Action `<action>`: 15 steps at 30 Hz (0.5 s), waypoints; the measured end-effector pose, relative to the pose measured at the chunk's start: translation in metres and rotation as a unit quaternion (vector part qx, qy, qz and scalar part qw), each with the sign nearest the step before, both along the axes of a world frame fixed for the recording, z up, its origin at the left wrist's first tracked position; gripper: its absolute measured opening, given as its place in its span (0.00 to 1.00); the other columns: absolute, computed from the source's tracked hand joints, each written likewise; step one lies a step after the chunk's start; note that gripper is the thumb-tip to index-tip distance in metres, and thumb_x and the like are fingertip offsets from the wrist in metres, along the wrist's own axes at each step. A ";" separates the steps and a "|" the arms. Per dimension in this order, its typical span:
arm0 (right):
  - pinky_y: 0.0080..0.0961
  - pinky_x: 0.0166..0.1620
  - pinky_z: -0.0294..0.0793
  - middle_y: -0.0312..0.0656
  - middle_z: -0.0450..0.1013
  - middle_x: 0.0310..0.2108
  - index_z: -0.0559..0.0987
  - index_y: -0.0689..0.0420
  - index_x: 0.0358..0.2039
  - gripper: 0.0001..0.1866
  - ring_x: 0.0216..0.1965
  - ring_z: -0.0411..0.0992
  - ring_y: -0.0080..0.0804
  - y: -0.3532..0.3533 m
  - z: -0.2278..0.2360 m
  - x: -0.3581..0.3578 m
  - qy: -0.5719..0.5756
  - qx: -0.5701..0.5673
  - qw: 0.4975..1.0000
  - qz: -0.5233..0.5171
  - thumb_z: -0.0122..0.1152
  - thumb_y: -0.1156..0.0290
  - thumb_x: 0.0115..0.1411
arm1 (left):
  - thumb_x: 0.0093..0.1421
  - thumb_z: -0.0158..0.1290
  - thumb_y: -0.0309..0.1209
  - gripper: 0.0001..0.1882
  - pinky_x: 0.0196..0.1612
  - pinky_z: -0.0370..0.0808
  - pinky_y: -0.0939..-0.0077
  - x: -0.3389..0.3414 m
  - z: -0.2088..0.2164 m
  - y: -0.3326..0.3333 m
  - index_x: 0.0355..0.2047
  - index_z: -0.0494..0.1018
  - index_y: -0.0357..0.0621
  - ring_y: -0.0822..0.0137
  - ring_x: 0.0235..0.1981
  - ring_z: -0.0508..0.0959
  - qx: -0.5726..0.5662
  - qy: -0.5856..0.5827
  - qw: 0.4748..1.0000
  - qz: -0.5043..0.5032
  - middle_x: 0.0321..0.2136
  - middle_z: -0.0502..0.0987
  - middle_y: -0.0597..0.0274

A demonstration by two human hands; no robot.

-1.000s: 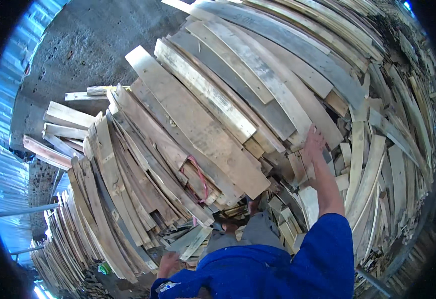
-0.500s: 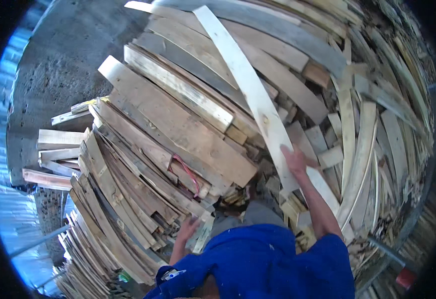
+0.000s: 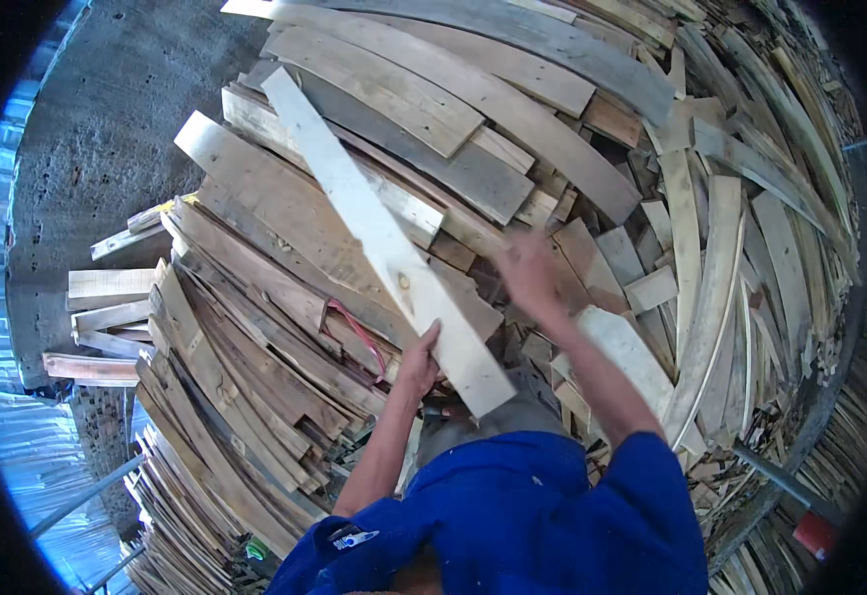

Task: Sorting and stacking various wooden planks and lumber from a large disorganized pile.

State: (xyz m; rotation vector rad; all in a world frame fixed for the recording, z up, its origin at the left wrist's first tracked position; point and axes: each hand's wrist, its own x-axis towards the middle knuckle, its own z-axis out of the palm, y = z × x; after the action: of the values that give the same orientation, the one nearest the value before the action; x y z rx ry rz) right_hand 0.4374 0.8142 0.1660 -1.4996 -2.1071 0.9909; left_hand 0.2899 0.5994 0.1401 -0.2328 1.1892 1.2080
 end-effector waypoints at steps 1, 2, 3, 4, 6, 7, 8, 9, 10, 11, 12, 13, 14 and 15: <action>0.47 0.51 0.70 0.58 0.71 0.48 0.77 0.60 0.46 0.23 0.49 0.70 0.57 0.042 0.000 -0.001 -0.081 0.022 0.996 -0.043 0.63 0.54 0.60 | 0.66 0.56 0.35 0.26 0.52 0.78 0.64 0.000 0.005 -0.008 0.60 0.66 0.34 0.60 0.48 0.80 -0.001 0.038 0.999 0.036 0.51 0.77 0.54; 0.45 0.59 0.66 0.60 0.69 0.55 0.69 0.60 0.59 0.36 0.57 0.67 0.55 0.080 -0.004 0.004 -0.112 0.174 0.978 -0.026 0.65 0.50 0.57 | 0.66 0.56 0.35 0.24 0.49 0.80 0.66 -0.005 0.007 -0.016 0.58 0.68 0.34 0.61 0.45 0.82 0.001 0.081 0.994 0.078 0.48 0.79 0.55; 0.46 0.64 0.61 0.59 0.64 0.61 0.65 0.60 0.64 0.42 0.63 0.62 0.55 0.111 -0.009 0.014 -0.194 0.181 0.963 -0.042 0.67 0.49 0.56 | 0.66 0.56 0.35 0.25 0.49 0.80 0.65 -0.012 0.001 -0.025 0.59 0.67 0.34 0.61 0.46 0.81 -0.012 0.075 0.994 0.076 0.49 0.79 0.54; 0.48 0.69 0.56 0.58 0.60 0.66 0.61 0.59 0.68 0.47 0.68 0.57 0.55 0.141 -0.019 0.025 -0.272 0.190 0.942 -0.056 0.68 0.48 0.54 | 0.66 0.56 0.34 0.26 0.51 0.79 0.63 -0.016 -0.016 -0.039 0.60 0.65 0.34 0.60 0.47 0.80 0.008 0.091 0.992 0.087 0.50 0.78 0.54; 0.50 0.70 0.52 0.56 0.55 0.69 0.55 0.58 0.71 0.53 0.70 0.52 0.55 0.186 -0.051 0.088 -0.398 0.208 0.893 0.017 0.71 0.49 0.53 | 0.64 0.58 0.33 0.28 0.52 0.77 0.64 -0.014 -0.025 -0.042 0.61 0.64 0.33 0.60 0.48 0.80 0.021 0.089 0.993 0.068 0.50 0.78 0.55; 0.52 0.70 0.51 0.56 0.54 0.69 0.54 0.57 0.71 0.53 0.70 0.51 0.55 0.176 -0.047 0.067 -0.429 0.165 0.888 0.021 0.72 0.50 0.52 | 0.64 0.58 0.34 0.28 0.52 0.77 0.65 -0.022 -0.021 -0.055 0.60 0.65 0.33 0.60 0.48 0.80 0.000 0.093 0.993 0.071 0.50 0.78 0.54; 0.53 0.70 0.51 0.56 0.54 0.70 0.52 0.56 0.71 0.54 0.71 0.50 0.55 0.165 -0.036 0.054 -0.462 0.126 0.878 0.021 0.73 0.51 0.52 | 0.64 0.58 0.34 0.28 0.52 0.77 0.65 -0.029 -0.014 -0.063 0.60 0.66 0.33 0.60 0.48 0.80 -0.016 0.095 0.993 0.070 0.50 0.78 0.54; 0.54 0.68 0.54 0.56 0.54 0.69 0.51 0.56 0.72 0.55 0.70 0.53 0.55 0.165 -0.043 0.069 -0.456 0.173 0.873 0.014 0.74 0.52 0.51 | 0.64 0.58 0.34 0.28 0.52 0.77 0.65 -0.031 -0.014 -0.060 0.60 0.66 0.33 0.60 0.48 0.80 -0.003 0.098 0.992 0.081 0.50 0.78 0.54; 0.56 0.66 0.58 0.55 0.55 0.68 0.50 0.56 0.72 0.56 0.68 0.55 0.56 0.174 -0.051 0.083 -0.453 0.216 0.865 0.005 0.74 0.53 0.51 | 0.64 0.59 0.34 0.27 0.52 0.77 0.66 -0.029 -0.016 -0.058 0.59 0.67 0.33 0.60 0.48 0.80 -0.007 0.086 0.994 0.063 0.50 0.78 0.54; 0.56 0.66 0.58 0.55 0.55 0.68 0.50 0.56 0.72 0.56 0.68 0.55 0.56 0.179 -0.046 0.076 -0.448 0.220 0.866 0.012 0.74 0.53 0.51 | 0.64 0.59 0.35 0.27 0.52 0.77 0.66 -0.029 -0.019 -0.060 0.58 0.68 0.32 0.61 0.48 0.80 -0.024 0.077 0.996 0.048 0.50 0.78 0.54; 0.53 0.62 0.64 0.54 0.59 0.65 0.50 0.56 0.72 0.55 0.64 0.60 0.56 0.178 -0.030 0.062 -0.448 0.185 0.875 0.016 0.73 0.55 0.51 | 0.64 0.59 0.35 0.27 0.52 0.77 0.66 -0.031 -0.019 -0.064 0.58 0.68 0.32 0.61 0.48 0.80 -0.028 0.084 0.994 0.062 0.50 0.78 0.54; 0.50 0.58 0.69 0.53 0.63 0.63 0.50 0.57 0.72 0.53 0.60 0.66 0.57 0.174 -0.016 0.060 -0.455 0.147 0.878 0.011 0.72 0.58 0.52 | 0.64 0.59 0.35 0.27 0.51 0.77 0.66 -0.030 -0.019 -0.065 0.58 0.69 0.32 0.61 0.47 0.80 -0.018 0.101 0.992 0.069 0.49 0.78 0.54; 0.50 0.58 0.69 0.53 0.63 0.63 0.50 0.57 0.72 0.53 0.60 0.66 0.57 0.183 -0.019 0.068 -0.456 0.146 0.878 0.012 0.72 0.58 0.52 | 0.63 0.59 0.36 0.26 0.51 0.77 0.66 -0.029 -0.020 -0.066 0.57 0.70 0.32 0.61 0.46 0.80 -0.009 0.117 0.990 0.074 0.49 0.79 0.54; 0.48 0.54 0.73 0.53 0.67 0.58 0.53 0.58 0.70 0.50 0.55 0.70 0.55 0.198 -0.015 0.096 -0.413 0.152 0.895 0.069 0.69 0.61 0.53 | 0.63 0.59 0.36 0.26 0.51 0.77 0.66 -0.027 -0.021 -0.063 0.57 0.70 0.32 0.61 0.46 0.80 -0.005 0.108 0.992 0.063 0.49 0.79 0.54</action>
State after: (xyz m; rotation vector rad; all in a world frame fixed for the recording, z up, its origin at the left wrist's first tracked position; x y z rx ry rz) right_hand 0.5333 1.0127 0.1508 -1.8032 -2.7817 -0.0217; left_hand 0.2631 0.5360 0.1190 -0.1902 1.3846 1.3633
